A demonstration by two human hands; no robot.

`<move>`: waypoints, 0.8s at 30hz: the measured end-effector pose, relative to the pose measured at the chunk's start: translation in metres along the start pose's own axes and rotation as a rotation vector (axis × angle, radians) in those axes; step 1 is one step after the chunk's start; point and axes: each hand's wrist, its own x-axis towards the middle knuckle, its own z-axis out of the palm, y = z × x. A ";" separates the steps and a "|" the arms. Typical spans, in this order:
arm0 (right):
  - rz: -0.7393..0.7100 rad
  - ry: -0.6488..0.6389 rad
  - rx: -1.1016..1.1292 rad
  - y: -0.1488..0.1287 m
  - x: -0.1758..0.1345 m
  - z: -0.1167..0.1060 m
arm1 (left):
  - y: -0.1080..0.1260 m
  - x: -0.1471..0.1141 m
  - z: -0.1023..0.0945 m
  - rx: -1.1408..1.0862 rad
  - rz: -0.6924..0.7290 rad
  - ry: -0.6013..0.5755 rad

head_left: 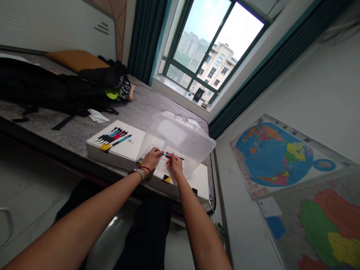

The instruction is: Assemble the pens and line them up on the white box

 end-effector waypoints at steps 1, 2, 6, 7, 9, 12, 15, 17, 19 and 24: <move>-0.015 0.005 0.013 0.000 0.000 0.000 | 0.000 0.000 0.000 0.001 -0.002 0.002; -0.032 0.009 0.023 0.000 -0.001 0.000 | 0.000 -0.001 0.000 0.004 -0.003 0.002; -0.052 0.016 -0.033 0.003 0.000 -0.001 | -0.001 -0.001 0.000 0.019 -0.003 -0.009; -0.043 0.012 -0.061 0.003 0.000 -0.001 | -0.001 -0.001 0.000 0.018 -0.003 -0.008; -0.025 -0.001 -0.096 0.003 0.001 0.000 | -0.002 -0.001 0.001 0.013 -0.004 -0.003; -0.032 -0.001 -0.069 0.004 0.001 0.000 | -0.001 -0.001 0.001 0.014 -0.001 0.003; -0.061 -0.007 -0.052 0.006 0.000 -0.001 | 0.000 -0.002 0.000 0.028 0.005 0.002; -0.076 -0.022 -0.105 0.008 0.001 -0.001 | 0.001 -0.003 0.000 0.030 0.008 0.003; -0.079 -0.023 -0.169 0.008 0.002 -0.001 | 0.002 -0.004 0.000 0.019 0.007 0.008; -0.054 -0.012 -0.090 0.004 0.000 -0.001 | 0.003 -0.004 -0.001 -0.005 0.009 0.018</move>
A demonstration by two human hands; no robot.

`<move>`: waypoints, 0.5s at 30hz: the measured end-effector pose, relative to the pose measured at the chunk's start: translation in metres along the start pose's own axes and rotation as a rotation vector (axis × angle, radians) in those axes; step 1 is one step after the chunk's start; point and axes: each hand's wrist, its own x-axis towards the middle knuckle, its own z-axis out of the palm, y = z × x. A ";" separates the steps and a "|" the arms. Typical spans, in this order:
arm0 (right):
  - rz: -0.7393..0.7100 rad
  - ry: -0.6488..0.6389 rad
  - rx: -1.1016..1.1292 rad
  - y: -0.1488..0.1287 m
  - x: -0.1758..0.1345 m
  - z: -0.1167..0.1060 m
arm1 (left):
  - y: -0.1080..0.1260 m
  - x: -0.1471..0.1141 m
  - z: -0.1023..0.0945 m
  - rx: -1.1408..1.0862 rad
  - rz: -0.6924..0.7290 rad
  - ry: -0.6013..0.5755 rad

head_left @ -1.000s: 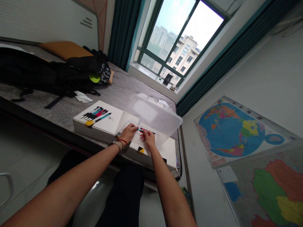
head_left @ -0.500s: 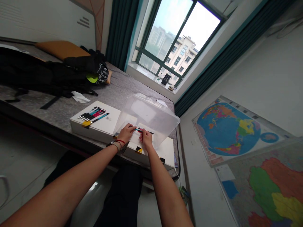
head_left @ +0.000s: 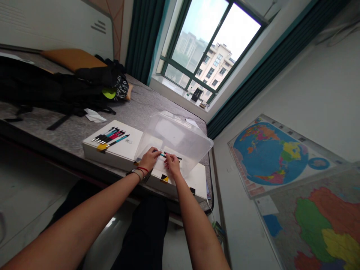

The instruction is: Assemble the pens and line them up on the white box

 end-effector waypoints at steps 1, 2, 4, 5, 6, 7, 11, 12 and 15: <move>-0.005 0.004 0.035 0.000 -0.001 0.000 | 0.000 0.000 0.000 0.007 0.003 -0.001; -0.010 0.010 0.061 0.000 -0.002 -0.001 | 0.000 -0.001 0.000 0.019 0.007 -0.003; -0.012 0.022 0.078 0.001 -0.002 -0.001 | 0.001 -0.002 0.000 0.050 0.020 -0.005; -0.007 0.024 0.068 0.001 -0.002 -0.002 | 0.002 -0.003 -0.001 0.067 0.026 -0.005; -0.001 0.025 0.047 0.002 -0.001 -0.002 | 0.002 -0.004 -0.001 0.082 0.032 -0.005; 0.004 0.025 0.016 0.003 0.000 -0.002 | 0.003 -0.005 -0.001 0.094 0.037 -0.005; 0.017 0.022 -0.092 0.005 0.003 0.000 | 0.003 -0.008 -0.002 0.128 0.055 -0.018; 0.017 0.024 -0.095 0.004 0.003 0.001 | 0.003 -0.008 -0.001 0.132 0.062 -0.024; 0.023 0.018 -0.025 0.000 0.001 0.001 | 0.003 -0.009 -0.001 0.127 0.086 -0.037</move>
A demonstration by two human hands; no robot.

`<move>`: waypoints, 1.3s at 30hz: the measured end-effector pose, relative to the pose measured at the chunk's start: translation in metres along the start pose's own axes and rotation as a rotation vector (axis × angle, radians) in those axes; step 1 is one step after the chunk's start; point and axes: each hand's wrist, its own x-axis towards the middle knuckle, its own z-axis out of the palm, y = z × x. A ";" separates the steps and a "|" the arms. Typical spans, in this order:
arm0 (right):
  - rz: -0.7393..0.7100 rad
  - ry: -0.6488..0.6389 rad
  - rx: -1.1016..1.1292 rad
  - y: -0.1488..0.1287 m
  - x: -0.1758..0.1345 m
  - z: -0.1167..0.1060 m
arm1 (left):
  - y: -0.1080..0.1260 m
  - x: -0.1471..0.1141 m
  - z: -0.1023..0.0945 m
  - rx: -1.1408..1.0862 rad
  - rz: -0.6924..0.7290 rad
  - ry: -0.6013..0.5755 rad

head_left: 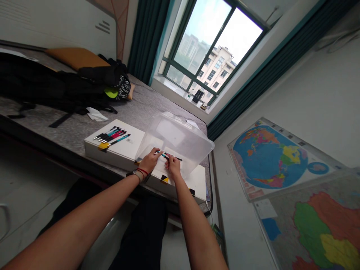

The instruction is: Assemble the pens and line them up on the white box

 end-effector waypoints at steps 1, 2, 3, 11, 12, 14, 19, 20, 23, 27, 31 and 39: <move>-0.003 -0.004 0.041 -0.001 -0.001 0.000 | 0.000 0.000 0.000 -0.001 0.005 -0.001; -0.010 -0.007 0.081 -0.002 -0.003 -0.001 | 0.000 0.000 0.000 0.003 0.009 -0.001; -0.018 -0.009 0.116 -0.003 -0.004 -0.002 | 0.000 0.000 0.000 0.010 0.012 -0.001; -0.020 -0.051 0.119 0.002 -0.003 -0.002 | 0.003 -0.001 0.000 -0.041 0.014 0.031; -0.019 -0.040 0.117 0.002 -0.003 -0.001 | 0.004 0.000 0.000 -0.081 0.007 0.059; -0.009 0.009 0.141 0.002 -0.002 -0.001 | 0.005 0.002 0.000 -0.194 -0.041 0.156; 0.001 0.076 0.251 0.003 -0.002 -0.005 | 0.002 0.015 -0.003 -0.666 -0.368 0.289; 0.002 0.068 0.257 0.003 -0.002 -0.006 | 0.001 0.018 -0.004 -0.758 -0.420 0.265; -0.001 0.027 0.238 0.004 -0.002 -0.006 | 0.000 0.024 -0.006 -0.907 -0.490 0.223; 0.002 -0.020 0.180 0.003 -0.002 -0.005 | 0.004 0.027 -0.004 -0.886 -0.549 0.292; 0.002 -0.035 0.162 0.002 -0.003 -0.005 | 0.006 0.028 0.000 -0.860 -0.559 0.347; -0.002 -0.020 0.147 0.005 -0.003 -0.007 | 0.004 0.032 0.001 -0.730 -0.530 0.344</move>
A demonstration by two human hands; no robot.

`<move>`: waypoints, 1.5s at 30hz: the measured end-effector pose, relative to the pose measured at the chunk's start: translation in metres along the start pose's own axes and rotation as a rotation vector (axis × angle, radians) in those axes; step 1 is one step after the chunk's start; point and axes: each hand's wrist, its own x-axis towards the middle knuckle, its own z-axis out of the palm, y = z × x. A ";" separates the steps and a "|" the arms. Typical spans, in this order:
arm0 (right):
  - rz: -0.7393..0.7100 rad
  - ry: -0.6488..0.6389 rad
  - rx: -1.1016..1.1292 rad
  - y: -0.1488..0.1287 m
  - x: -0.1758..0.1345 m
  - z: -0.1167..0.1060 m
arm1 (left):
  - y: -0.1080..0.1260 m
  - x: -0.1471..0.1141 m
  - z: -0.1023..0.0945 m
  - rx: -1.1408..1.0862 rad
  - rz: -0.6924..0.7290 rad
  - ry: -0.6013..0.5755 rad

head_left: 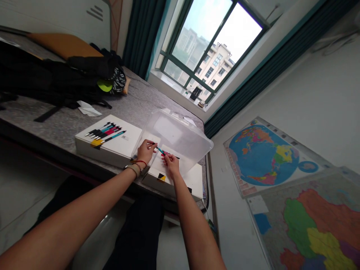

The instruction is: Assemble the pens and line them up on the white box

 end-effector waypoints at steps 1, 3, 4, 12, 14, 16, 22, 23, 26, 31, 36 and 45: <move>0.001 0.003 0.002 0.001 0.000 0.000 | 0.000 0.001 -0.001 0.014 0.001 -0.007; 0.000 0.002 0.013 0.002 0.001 0.000 | -0.001 0.001 -0.002 0.009 -0.004 -0.019; -0.001 -0.001 0.020 0.003 0.002 0.000 | -0.001 0.001 -0.002 -0.003 -0.008 -0.021; -0.010 -0.006 0.018 0.006 0.002 0.000 | 0.001 -0.001 -0.005 0.049 -0.006 0.000; -0.002 -0.010 0.027 0.005 0.002 -0.001 | 0.000 0.000 -0.005 0.048 -0.004 -0.006; 0.006 -0.028 0.017 0.002 0.001 0.000 | -0.002 0.000 -0.005 0.017 -0.002 -0.009; -0.019 -0.113 -0.067 -0.005 -0.004 0.006 | 0.000 0.001 -0.007 -0.034 -0.055 -0.163; -0.023 -0.119 -0.082 -0.005 -0.005 0.007 | 0.002 0.002 -0.008 -0.046 -0.071 -0.224; -0.025 -0.138 -0.164 -0.010 -0.005 0.008 | 0.008 0.006 -0.013 -0.062 -0.118 -0.366; 0.125 -0.221 -0.376 -0.047 0.012 -0.006 | 0.006 0.011 -0.018 -0.130 -0.157 -0.265; -0.119 -0.008 -1.027 -0.085 0.039 -0.019 | -0.001 0.011 -0.021 -0.092 -0.092 -0.273; -0.257 -0.428 -1.617 -0.077 0.052 -0.005 | 0.000 0.011 -0.025 -0.010 -0.087 -0.357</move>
